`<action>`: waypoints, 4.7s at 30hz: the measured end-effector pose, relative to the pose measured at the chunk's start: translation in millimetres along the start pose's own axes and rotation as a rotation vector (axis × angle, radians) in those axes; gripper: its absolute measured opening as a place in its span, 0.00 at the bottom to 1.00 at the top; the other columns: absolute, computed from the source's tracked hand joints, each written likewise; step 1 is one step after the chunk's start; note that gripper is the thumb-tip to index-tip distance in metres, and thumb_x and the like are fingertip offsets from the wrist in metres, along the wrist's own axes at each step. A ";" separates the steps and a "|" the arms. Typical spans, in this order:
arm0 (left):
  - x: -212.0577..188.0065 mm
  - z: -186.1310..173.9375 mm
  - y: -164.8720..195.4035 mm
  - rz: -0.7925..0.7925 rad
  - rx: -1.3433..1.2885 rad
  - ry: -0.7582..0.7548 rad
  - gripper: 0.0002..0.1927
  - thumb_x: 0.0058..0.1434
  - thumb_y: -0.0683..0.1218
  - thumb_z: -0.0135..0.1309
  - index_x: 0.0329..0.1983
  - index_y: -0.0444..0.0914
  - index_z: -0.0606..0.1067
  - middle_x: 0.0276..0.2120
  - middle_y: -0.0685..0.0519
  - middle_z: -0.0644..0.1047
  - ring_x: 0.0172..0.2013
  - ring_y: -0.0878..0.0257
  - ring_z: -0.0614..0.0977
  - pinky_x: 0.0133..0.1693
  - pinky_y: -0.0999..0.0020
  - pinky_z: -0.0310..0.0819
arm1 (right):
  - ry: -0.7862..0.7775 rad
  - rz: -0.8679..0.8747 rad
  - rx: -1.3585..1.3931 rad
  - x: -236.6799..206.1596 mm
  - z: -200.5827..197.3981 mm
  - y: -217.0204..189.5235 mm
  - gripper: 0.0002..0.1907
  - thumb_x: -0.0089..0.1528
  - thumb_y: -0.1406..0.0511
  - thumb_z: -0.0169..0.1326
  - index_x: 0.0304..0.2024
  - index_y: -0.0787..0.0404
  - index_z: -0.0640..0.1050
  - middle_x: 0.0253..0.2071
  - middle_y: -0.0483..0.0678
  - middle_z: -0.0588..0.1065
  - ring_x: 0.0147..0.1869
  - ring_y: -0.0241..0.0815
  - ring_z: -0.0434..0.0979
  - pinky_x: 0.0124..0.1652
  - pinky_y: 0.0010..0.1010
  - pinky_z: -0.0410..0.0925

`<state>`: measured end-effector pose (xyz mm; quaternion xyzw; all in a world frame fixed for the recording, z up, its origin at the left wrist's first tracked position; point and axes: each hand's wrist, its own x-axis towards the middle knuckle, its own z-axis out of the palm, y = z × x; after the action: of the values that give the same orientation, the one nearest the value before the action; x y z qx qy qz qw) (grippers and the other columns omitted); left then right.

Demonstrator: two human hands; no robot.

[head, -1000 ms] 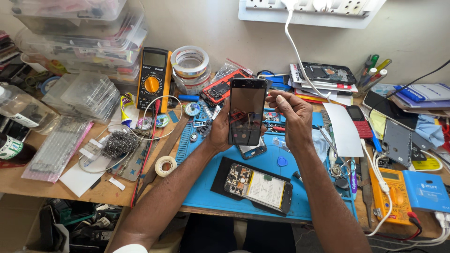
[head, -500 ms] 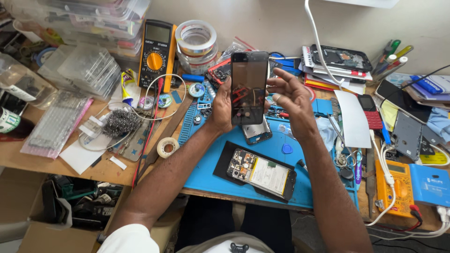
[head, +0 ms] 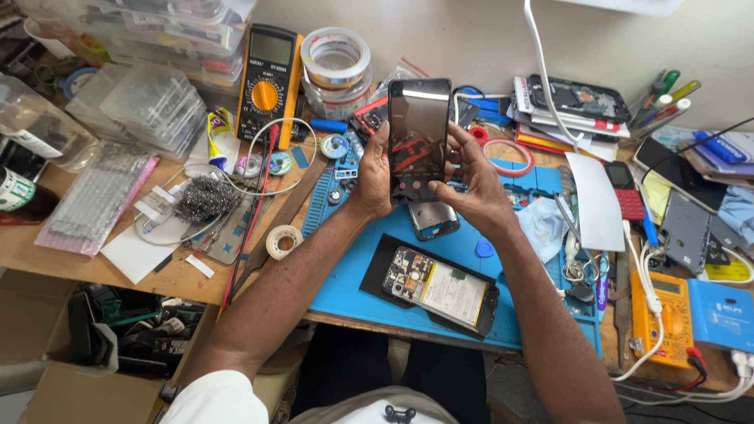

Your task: The person repairs a disassembled smartphone at a workbench. They apply adhesive tape to the phone's internal frame, press components into place, power the phone on and test the screen with the camera app, then fit the back cover and press along its edges to seal the phone closed.

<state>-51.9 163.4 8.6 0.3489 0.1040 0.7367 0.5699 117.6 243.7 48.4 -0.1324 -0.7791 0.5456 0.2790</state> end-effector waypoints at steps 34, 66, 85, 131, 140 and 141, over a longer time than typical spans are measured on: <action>-13.4 -10.7 -47.9 -0.014 0.034 0.091 0.43 0.76 0.69 0.34 0.72 0.27 0.60 0.62 0.44 0.74 0.61 0.53 0.77 0.65 0.55 0.69 | 0.286 -0.151 -0.562 -44.0 22.0 -34.2 0.59 0.50 0.62 0.76 0.73 0.67 0.53 0.64 0.61 0.71 0.68 0.56 0.71 0.62 0.39 0.67; -181.9 86.6 51.5 0.089 1.818 0.088 0.25 0.57 0.45 0.66 0.57 0.36 0.74 0.52 0.45 0.78 0.56 0.47 0.76 0.58 0.52 0.71 | 0.374 0.640 -1.246 -163.3 -200.4 33.3 0.51 0.50 0.46 0.75 0.64 0.70 0.73 0.49 0.65 0.80 0.49 0.61 0.82 0.51 0.47 0.73; -182.3 102.3 36.6 0.181 1.723 0.264 0.24 0.55 0.47 0.67 0.55 0.38 0.76 0.51 0.48 0.79 0.54 0.50 0.78 0.54 0.55 0.72 | -0.006 0.291 -1.226 -35.7 49.8 -15.9 0.38 0.55 0.43 0.65 0.51 0.66 0.73 0.42 0.60 0.76 0.48 0.57 0.79 0.42 0.47 0.73; -119.0 66.1 49.5 0.053 1.369 0.031 0.22 0.65 0.41 0.64 0.62 0.39 0.76 0.55 0.49 0.80 0.52 0.61 0.84 0.53 0.65 0.84 | 0.180 -0.049 -0.545 -165.5 -28.8 -48.0 0.40 0.54 0.68 0.69 0.69 0.63 0.72 0.67 0.54 0.72 0.71 0.45 0.72 0.71 0.36 0.65; -148.1 71.8 59.4 -0.022 1.738 -0.119 0.32 0.57 0.44 0.67 0.65 0.39 0.72 0.56 0.47 0.78 0.58 0.48 0.76 0.58 0.54 0.72 | -0.039 0.043 -0.769 -188.5 -19.5 -47.6 0.41 0.48 0.64 0.70 0.65 0.55 0.74 0.65 0.54 0.73 0.68 0.53 0.72 0.64 0.42 0.67; -149.1 70.5 56.4 -0.022 1.740 -0.130 0.33 0.56 0.44 0.67 0.66 0.40 0.71 0.57 0.47 0.78 0.58 0.49 0.76 0.59 0.54 0.72 | -0.052 0.030 -0.783 -188.3 -18.1 -46.4 0.40 0.49 0.64 0.69 0.65 0.55 0.74 0.64 0.53 0.73 0.68 0.53 0.72 0.64 0.44 0.67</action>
<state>-34.5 -8.4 32.5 0.7005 0.6005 0.3688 0.1129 285.1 144.4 41.2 -0.2264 -0.9331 0.2143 0.1792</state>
